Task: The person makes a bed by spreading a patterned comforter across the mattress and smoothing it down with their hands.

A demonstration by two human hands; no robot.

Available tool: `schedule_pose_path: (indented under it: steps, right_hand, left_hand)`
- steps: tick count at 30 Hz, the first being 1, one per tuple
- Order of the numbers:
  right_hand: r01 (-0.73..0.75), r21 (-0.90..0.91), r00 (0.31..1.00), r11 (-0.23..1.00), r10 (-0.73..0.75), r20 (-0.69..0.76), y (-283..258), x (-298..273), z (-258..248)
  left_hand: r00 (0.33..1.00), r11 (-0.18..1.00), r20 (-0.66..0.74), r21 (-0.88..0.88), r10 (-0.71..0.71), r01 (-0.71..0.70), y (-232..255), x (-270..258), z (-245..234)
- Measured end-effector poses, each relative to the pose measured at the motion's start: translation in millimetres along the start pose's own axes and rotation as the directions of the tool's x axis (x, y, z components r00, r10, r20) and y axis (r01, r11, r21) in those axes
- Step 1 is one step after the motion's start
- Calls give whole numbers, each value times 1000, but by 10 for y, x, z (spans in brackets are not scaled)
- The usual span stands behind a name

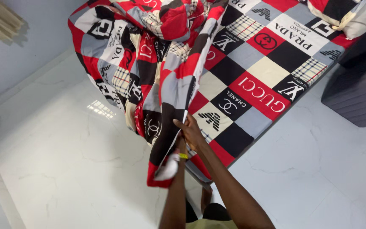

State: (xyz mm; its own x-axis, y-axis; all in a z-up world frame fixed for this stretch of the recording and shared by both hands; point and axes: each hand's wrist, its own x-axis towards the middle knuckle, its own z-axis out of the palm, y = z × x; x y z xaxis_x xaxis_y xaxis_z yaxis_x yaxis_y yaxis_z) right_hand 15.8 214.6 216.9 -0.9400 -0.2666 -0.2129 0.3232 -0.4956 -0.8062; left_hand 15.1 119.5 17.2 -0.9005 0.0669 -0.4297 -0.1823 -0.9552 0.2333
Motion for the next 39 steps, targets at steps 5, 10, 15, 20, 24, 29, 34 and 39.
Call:
schedule_pose_path:
  steps: [5,10,15,20,24,29,34,39]
  right_hand:
    - [124,-97,992,988,-120,51,-274,-178,-15]
    - [-56,-521,995,852,7,-96,-548,-280,-196]
    - [170,-535,971,827,-233,-52,-447,-195,-831]
    - [107,-213,985,971,-132,-110,134,7,-1540]
    - [-208,385,965,899,253,-71,61,328,-2121]
    - [-251,631,968,734,191,162,-387,711,-2445]
    - [-60,330,995,942,32,90,-945,712,-2459]
    - [161,-90,987,983,-159,28,-1098,-19,-2456]
  left_hand:
    - [999,999,34,4,42,-43,-57,-240,131]
    - [992,992,45,19,122,-123,-117,-657,6]
    - [969,951,121,198,217,-238,-390,-934,274]
    - [953,932,147,215,264,-291,-502,-1008,656]
    - [953,962,148,27,263,-270,-696,-1131,613]
    - [925,920,99,109,366,-376,-936,-1447,754]
    - [829,826,-11,90,559,-556,-869,-1917,1180]
    - [725,716,-97,-114,682,-689,-670,-1877,1261]
